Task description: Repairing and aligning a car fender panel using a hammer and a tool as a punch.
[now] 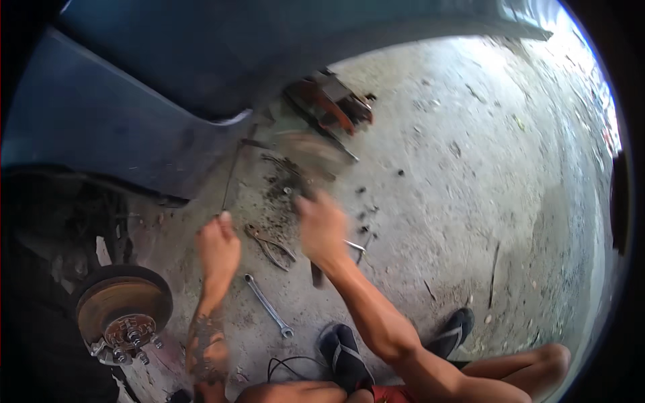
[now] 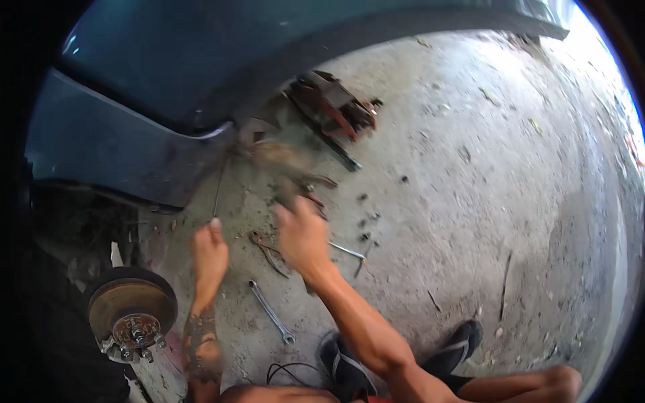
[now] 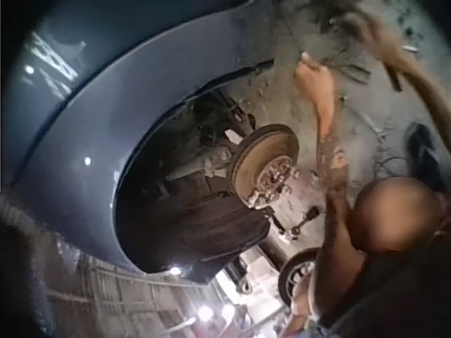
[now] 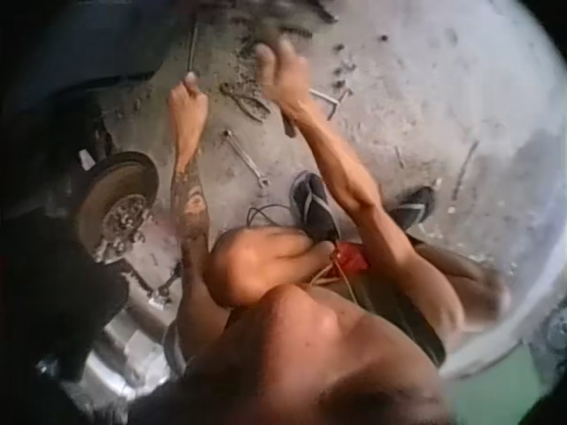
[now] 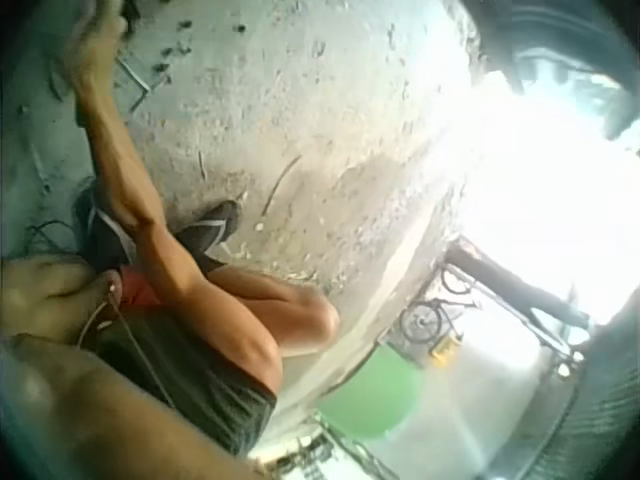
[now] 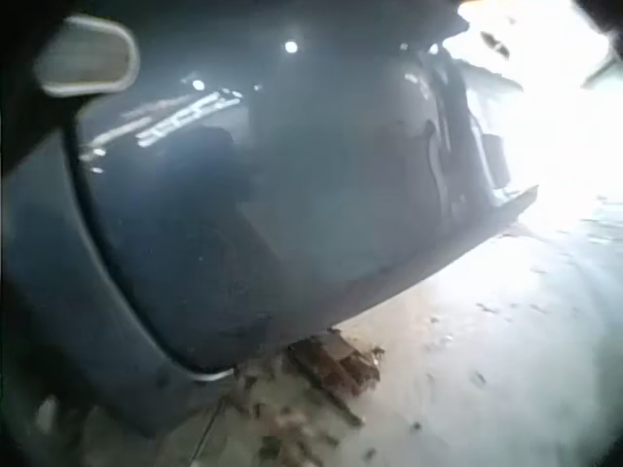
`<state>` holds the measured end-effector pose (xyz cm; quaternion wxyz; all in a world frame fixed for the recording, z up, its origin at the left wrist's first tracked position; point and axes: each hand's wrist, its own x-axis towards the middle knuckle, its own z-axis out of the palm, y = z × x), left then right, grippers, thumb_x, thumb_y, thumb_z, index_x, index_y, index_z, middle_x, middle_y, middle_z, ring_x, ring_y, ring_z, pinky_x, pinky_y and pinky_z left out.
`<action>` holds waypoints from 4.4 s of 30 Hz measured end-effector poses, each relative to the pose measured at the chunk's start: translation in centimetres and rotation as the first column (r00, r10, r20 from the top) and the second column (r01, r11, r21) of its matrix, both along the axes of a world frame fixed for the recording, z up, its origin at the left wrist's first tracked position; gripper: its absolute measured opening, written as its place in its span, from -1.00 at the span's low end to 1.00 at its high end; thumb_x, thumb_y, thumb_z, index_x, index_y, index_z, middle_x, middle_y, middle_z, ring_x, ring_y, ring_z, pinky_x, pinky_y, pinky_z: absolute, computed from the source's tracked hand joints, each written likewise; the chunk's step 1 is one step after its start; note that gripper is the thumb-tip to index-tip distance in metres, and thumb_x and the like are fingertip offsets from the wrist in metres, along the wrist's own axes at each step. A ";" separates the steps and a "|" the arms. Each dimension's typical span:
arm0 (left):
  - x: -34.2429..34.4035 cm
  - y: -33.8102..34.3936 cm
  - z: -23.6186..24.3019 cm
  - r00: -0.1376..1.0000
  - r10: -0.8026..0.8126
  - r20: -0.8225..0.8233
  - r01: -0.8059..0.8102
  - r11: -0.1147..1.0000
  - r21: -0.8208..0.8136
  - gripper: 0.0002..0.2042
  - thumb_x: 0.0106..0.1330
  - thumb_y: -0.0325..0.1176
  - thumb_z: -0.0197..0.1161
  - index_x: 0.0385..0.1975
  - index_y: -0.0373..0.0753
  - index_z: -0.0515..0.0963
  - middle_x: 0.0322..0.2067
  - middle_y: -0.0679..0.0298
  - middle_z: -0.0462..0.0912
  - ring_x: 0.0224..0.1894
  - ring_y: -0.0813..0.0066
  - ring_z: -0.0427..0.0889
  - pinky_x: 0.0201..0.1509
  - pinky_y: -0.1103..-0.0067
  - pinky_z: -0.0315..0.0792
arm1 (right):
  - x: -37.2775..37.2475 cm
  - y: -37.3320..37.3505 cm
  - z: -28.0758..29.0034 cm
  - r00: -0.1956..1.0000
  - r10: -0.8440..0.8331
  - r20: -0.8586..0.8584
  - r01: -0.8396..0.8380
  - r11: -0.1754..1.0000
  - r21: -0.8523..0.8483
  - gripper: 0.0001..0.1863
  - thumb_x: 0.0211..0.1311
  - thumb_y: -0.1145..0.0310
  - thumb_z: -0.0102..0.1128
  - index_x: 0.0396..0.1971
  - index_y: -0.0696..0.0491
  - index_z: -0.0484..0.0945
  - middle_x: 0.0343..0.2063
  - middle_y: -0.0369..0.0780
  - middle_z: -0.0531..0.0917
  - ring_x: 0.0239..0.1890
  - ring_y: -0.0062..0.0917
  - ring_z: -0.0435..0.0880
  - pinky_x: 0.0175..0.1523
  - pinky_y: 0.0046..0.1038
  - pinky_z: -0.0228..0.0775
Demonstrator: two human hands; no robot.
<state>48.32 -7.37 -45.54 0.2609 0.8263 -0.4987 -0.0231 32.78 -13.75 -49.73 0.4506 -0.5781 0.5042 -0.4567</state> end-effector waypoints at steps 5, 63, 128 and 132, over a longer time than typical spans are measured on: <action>1.4 -1.3 -1.3 0.985 0.012 0.172 0.004 0.996 -0.090 -0.56 0.39 -0.17 -0.12 -0.58 -0.45 0.38 -0.67 -0.14 0.38 -0.58 -0.12 0.33 -0.47 0.25 0.20 | 4.5 2.9 -9.9 0.976 0.098 0.194 -0.103 0.995 0.015 -0.68 0.29 0.21 -0.01 -0.49 0.18 0.37 -0.68 -0.01 0.43 -0.64 -0.22 0.38 -0.54 -0.28 0.21; 0.4 -0.7 -0.1 0.994 0.077 0.073 -0.079 0.997 0.021 -0.58 0.38 -0.17 -0.12 -0.60 -0.39 0.41 -0.69 -0.07 0.40 -0.62 -0.09 0.36 -0.48 0.22 0.20 | -1.8 -1.0 1.1 0.966 0.200 0.162 -0.163 0.963 -0.214 -0.77 0.25 0.33 0.08 -0.41 0.18 0.31 -0.78 -0.13 0.39 -0.79 -0.36 0.40 -0.61 -0.40 0.21; 0.6 -0.8 -0.5 0.965 0.110 0.239 -0.112 0.994 -0.006 -0.54 0.41 -0.13 -0.15 -0.57 -0.44 0.36 -0.71 -0.04 0.27 -0.63 0.16 0.17 -0.49 0.31 0.17 | -3.9 2.8 -2.9 0.889 0.221 0.401 -0.266 0.962 0.060 -0.71 0.25 0.26 0.12 -0.50 0.14 0.30 -0.82 -0.20 0.35 -0.80 -0.51 0.31 -0.64 -0.50 0.17; 0.5 -0.8 -0.8 0.972 0.104 0.210 -0.108 0.994 0.010 -0.54 0.41 -0.12 -0.15 -0.57 -0.44 0.37 -0.71 -0.05 0.28 -0.62 0.12 0.18 -0.47 0.30 0.18 | -4.3 3.1 -2.9 0.886 0.237 0.398 -0.303 0.947 0.111 -0.71 0.24 0.25 0.13 -0.50 0.14 0.31 -0.82 -0.21 0.34 -0.81 -0.51 0.32 -0.65 -0.49 0.18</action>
